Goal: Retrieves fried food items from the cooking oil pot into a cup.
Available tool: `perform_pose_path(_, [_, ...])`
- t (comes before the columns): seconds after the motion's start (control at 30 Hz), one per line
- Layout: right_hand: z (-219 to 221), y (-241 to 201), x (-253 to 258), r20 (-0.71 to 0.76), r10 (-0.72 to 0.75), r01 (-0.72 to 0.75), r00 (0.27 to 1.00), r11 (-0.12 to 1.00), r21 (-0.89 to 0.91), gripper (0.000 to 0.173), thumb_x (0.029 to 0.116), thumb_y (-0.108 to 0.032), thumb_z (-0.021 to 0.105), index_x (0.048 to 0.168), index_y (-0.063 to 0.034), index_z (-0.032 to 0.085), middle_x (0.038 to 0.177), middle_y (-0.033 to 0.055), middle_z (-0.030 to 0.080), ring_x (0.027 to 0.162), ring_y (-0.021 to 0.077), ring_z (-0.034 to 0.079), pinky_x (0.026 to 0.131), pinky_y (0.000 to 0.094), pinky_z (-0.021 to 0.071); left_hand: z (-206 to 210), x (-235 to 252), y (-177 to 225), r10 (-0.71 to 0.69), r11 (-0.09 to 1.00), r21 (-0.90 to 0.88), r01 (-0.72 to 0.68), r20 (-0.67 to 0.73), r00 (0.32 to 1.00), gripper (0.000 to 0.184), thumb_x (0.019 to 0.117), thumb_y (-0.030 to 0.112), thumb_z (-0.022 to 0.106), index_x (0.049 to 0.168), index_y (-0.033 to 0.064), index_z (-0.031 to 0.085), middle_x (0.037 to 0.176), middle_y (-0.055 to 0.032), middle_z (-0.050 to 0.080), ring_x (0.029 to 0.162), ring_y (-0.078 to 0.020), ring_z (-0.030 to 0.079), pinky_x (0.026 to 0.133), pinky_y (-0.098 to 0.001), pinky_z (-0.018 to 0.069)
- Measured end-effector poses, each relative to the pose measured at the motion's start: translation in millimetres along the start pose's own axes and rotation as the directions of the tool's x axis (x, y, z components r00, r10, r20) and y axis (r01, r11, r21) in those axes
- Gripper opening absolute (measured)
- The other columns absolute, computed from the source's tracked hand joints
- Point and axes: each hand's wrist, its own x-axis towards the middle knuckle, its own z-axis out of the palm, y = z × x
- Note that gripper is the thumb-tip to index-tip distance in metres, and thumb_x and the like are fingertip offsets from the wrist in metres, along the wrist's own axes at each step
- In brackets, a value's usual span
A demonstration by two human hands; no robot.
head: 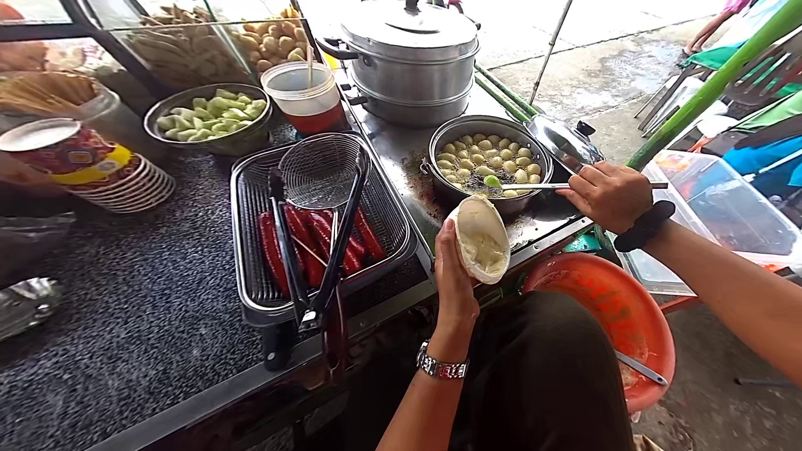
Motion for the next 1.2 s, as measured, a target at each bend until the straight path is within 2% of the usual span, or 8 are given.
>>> perform_pose_path(0.13, [-48, -1, 8, -0.006, 0.159, -0.149, 0.987, 0.935, 0.323, 0.044, 0.0969, -0.036, 0.067, 0.082, 0.0050, 0.066, 0.074, 0.0199, 0.064, 0.063, 0.0330, 0.064, 0.053, 0.0473, 0.0464, -1, 0, 2, 0.007, 1.000, -0.005, -0.006, 0.006, 1.000, 0.051, 0.1063, 0.056, 0.037, 0.142, 0.0233, 0.053, 0.124, -0.0106, 0.067, 0.108, -0.0246, 0.069, 0.082, -0.0426, 0.0610])
perform_pose_path(0.2, [-82, -5, 14, 0.009, -0.011, 0.008, 1.000, 0.943, 0.332, 0.038, 0.0930, -0.032, 0.067, 0.078, 0.0030, 0.068, 0.067, 0.0133, 0.062, 0.058, 0.0172, 0.057, 0.054, 0.0302, 0.0410, -2, 0, 5, -0.002, 1.000, 0.007, 0.002, 0.011, 1.000, 0.052, 0.1063, 0.057, 0.036, 0.144, 0.0240, 0.051, 0.125, -0.0103, 0.066, 0.109, -0.0250, 0.068, 0.082, -0.0436, 0.0605])
perform_pose_path(0.37, [-83, -17, 1, 0.041, -0.275, 0.258, 0.960, 0.936, 0.238, 0.041, 0.0944, -0.036, 0.059, 0.068, -0.0047, 0.061, 0.061, 0.0068, 0.054, 0.053, 0.0244, 0.057, 0.041, 0.0372, 0.0386, 2, -1, 6, 0.006, 1.000, 0.013, -0.007, 0.016, 1.000, 0.051, 0.1050, 0.059, 0.039, 0.139, 0.0243, 0.055, 0.121, -0.0089, 0.068, 0.107, -0.0240, 0.069, 0.081, -0.0433, 0.0608])
perform_pose_path(0.5, [-78, -32, -8, 0.166, -0.118, 0.023, 0.979, 0.873, 0.487, 0.045, 0.0898, -0.050, 0.064, 0.065, -0.0134, 0.061, 0.058, -0.0038, 0.052, 0.051, 0.0089, 0.054, 0.043, 0.0280, 0.0393, 0, 1, 1, 0.066, 0.997, 0.035, -0.068, 0.032, 0.997, 0.050, 0.1059, 0.055, 0.040, 0.142, 0.0222, 0.052, 0.120, -0.0080, 0.069, 0.106, -0.0208, 0.069, 0.082, -0.0396, 0.0606])
perform_pose_path(0.67, [-81, -44, -5, 0.738, 0.109, -0.746, 0.665, 0.091, 0.659, 0.033, 0.0927, -0.020, 0.075, 0.064, -0.0116, 0.061, 0.051, -0.0032, 0.053, 0.043, 0.0013, 0.044, 0.042, 0.0159, 0.0326, -2, 2, -3, 0.055, 0.997, 0.053, -0.056, 0.010, 0.998, 0.052, 0.1056, 0.056, 0.040, 0.143, 0.0212, 0.051, 0.121, -0.0096, 0.067, 0.108, -0.0222, 0.068, 0.087, -0.0419, 0.0584])
perform_pose_path(0.8, [-66, -29, 3, 0.883, 0.150, -0.850, 0.445, -0.239, 0.469, 0.033, 0.1059, -0.021, 0.056, 0.077, -0.0072, 0.065, 0.054, -0.0042, 0.051, 0.038, -0.0023, 0.035, 0.035, 0.0126, 0.0272, -3, 3, -3, 0.003, 1.000, 0.019, -0.003, -0.012, 1.000, 0.051, 0.1062, 0.055, 0.039, 0.142, 0.0222, 0.053, 0.124, -0.0113, 0.067, 0.109, -0.0260, 0.068, 0.084, -0.0448, 0.0597])
perform_pose_path(1.0, [-13, -12, 6, 0.355, 0.414, -0.514, 0.838, 0.816, 0.263, 0.044, 0.0964, -0.036, 0.072, 0.078, 0.0021, 0.063, 0.070, 0.0185, 0.061, 0.066, 0.0376, 0.064, 0.058, 0.0566, 0.0463, -2, 0, -7, -0.043, 0.999, -0.006, 0.042, -0.018, 0.999, 0.053, 0.1073, 0.054, 0.036, 0.142, 0.0193, 0.054, 0.128, -0.0137, 0.066, 0.112, -0.0281, 0.067, 0.087, -0.0474, 0.0594])
perform_pose_path(1.2, [7, -9, 2, 0.014, 0.012, -0.012, 1.000, 1.000, 0.000, 0.038, 0.1037, -0.025, 0.055, 0.082, 0.0048, 0.062, 0.076, 0.0222, 0.062, 0.072, 0.0433, 0.067, 0.053, 0.0500, 0.0488, -1, 0, -6, -0.045, 0.999, -0.014, 0.044, -0.007, 0.999, 0.052, 0.1069, 0.055, 0.037, 0.141, 0.0201, 0.055, 0.127, -0.0129, 0.066, 0.113, -0.0283, 0.067, 0.087, -0.0493, 0.0591])
